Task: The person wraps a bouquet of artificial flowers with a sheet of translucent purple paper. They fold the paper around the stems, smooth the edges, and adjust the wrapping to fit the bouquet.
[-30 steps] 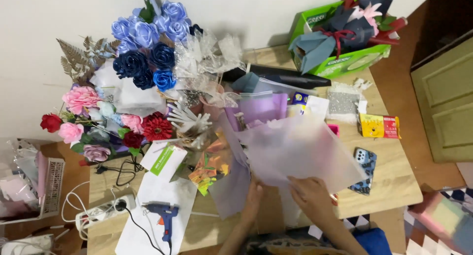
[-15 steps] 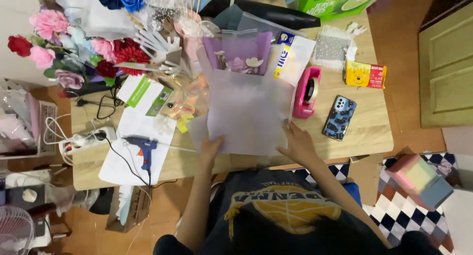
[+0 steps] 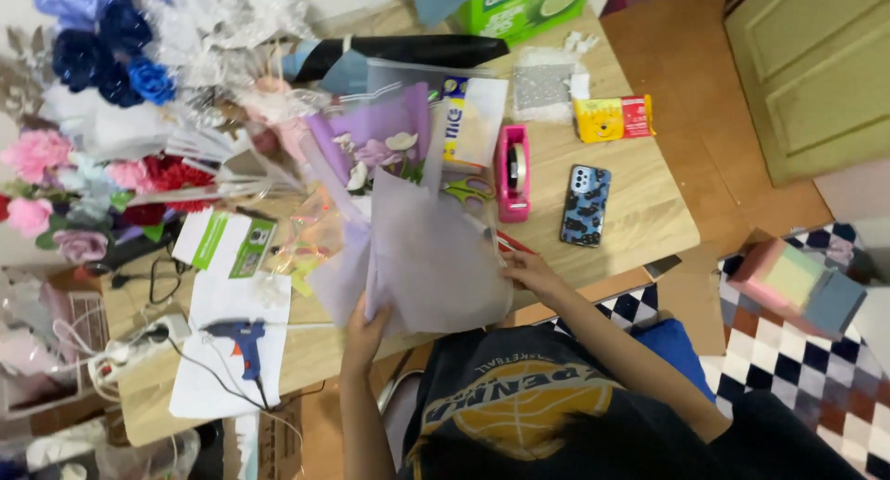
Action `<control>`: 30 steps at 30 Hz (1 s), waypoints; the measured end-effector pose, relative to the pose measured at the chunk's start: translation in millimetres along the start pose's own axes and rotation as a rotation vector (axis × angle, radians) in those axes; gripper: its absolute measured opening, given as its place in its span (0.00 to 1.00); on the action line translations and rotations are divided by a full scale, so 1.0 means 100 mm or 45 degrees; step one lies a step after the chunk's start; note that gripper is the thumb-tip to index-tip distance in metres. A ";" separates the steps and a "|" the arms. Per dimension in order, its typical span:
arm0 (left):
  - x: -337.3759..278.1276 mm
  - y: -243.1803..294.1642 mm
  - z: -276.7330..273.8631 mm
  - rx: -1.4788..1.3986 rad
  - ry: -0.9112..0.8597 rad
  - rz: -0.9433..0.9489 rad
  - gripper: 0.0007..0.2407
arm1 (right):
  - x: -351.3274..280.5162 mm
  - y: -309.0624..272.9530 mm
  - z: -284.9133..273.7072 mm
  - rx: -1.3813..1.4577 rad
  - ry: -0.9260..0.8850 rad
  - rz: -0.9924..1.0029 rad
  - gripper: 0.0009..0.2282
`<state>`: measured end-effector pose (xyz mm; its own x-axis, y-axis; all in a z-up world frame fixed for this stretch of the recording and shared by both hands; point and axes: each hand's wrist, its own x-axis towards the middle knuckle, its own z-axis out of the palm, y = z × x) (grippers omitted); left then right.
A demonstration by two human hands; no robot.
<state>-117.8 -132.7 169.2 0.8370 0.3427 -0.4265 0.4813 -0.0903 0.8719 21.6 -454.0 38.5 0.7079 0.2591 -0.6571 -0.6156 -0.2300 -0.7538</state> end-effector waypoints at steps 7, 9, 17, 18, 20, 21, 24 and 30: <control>0.15 0.66 -0.23 0.220 -0.383 -0.034 0.30 | -0.75 -0.67 0.03 0.399 -0.251 -0.279 0.23; 0.25 0.70 -0.23 0.021 -0.149 -0.105 0.24 | -0.86 -0.69 -0.06 0.171 -0.112 -0.567 0.18; 0.45 1.11 0.68 0.117 -0.368 -0.007 0.25 | -1.20 0.09 -0.58 0.364 0.511 -0.612 0.11; 0.42 1.13 0.84 0.182 -0.357 -0.056 0.24 | -1.28 0.26 -0.65 0.336 0.639 -0.474 0.11; 0.28 1.19 1.25 0.269 -0.481 0.095 0.24 | -1.43 0.49 -0.79 0.444 0.809 -0.444 0.09; 0.19 1.21 1.46 0.329 -0.578 0.240 0.25 | -1.51 0.61 -0.86 0.525 0.949 -0.419 0.07; 0.60 0.69 1.96 0.578 -0.793 0.402 0.23 | -1.59 1.11 -1.18 0.619 1.077 -0.320 0.08; -0.02 0.48 3.42 0.868 -0.938 0.379 0.23 | -1.88 1.62 -1.95 0.366 1.034 -0.346 0.13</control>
<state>-7.7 -457.5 129.7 0.7870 -0.4138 -0.4575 0.0828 -0.6641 0.7431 -143.5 -722.8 40.7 0.8012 -0.4970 -0.3334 -0.3769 0.0139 -0.9262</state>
